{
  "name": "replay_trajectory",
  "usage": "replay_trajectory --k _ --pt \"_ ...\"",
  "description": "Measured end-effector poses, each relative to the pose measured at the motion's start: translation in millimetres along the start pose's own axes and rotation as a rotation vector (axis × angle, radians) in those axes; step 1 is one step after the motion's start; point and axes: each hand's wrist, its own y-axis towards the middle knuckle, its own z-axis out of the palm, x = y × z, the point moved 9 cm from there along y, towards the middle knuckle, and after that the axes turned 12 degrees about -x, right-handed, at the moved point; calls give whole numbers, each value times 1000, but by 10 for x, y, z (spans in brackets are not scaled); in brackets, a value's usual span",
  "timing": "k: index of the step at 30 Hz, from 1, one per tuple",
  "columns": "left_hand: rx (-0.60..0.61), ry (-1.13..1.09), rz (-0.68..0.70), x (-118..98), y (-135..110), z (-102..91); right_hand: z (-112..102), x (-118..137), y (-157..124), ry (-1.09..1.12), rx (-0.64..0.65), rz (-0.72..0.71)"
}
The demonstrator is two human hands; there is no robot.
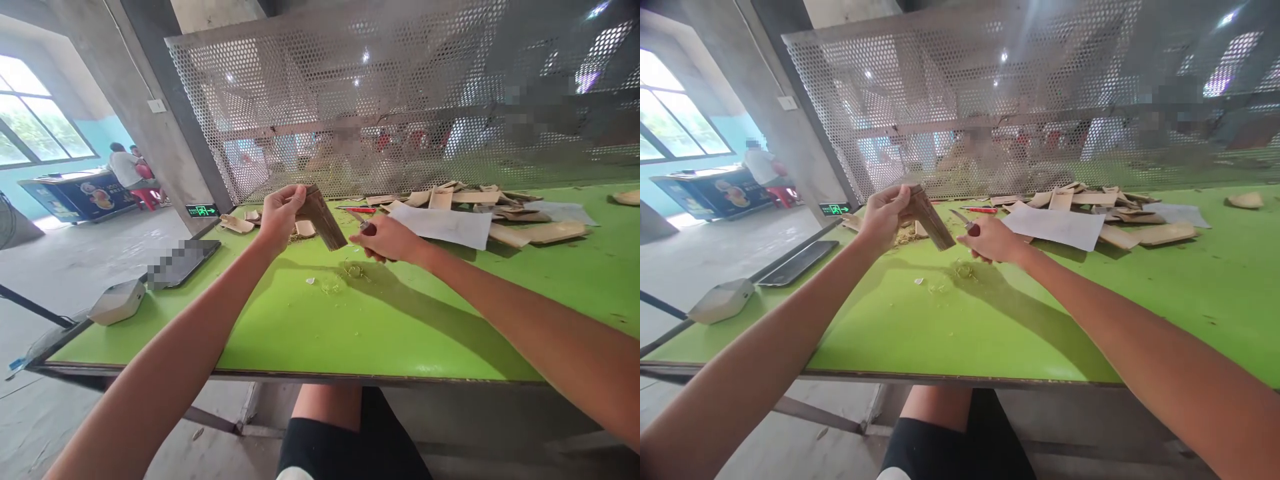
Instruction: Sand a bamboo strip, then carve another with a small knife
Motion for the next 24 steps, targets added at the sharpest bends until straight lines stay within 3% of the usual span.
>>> replay_trajectory --k 2,4,6,7,9,12,13,15,18,20,21,22,24 --pt "-68 9 -10 22 47 -108 329 70 -201 251 277 124" --pt "-143 9 -18 66 87 -215 651 279 -423 514 533 138" --pt "-218 -5 -29 119 124 -321 871 415 -520 717 675 139" --pt "-255 -13 -29 138 143 -374 950 389 -498 791 697 195" --pt "-323 -24 -14 151 180 -479 960 200 -276 913 564 318" --pt "-385 -46 25 128 234 -602 553 -220 146 1035 71 387" --pt "-393 -55 35 121 252 -628 415 -292 194 1075 -17 379" --pt "-400 -64 52 113 283 -664 336 -190 132 1108 128 291" --pt "-401 -66 67 113 313 -687 566 86 -333 981 690 228" --pt "-394 -71 65 122 312 -678 735 106 -604 879 999 269" --pt "-388 -68 55 135 306 -666 782 54 -590 861 1039 304" --pt "-377 -58 37 155 298 -645 805 -32 -461 867 995 345" --pt "-341 -25 -15 217 280 -590 736 -271 51 909 680 395"
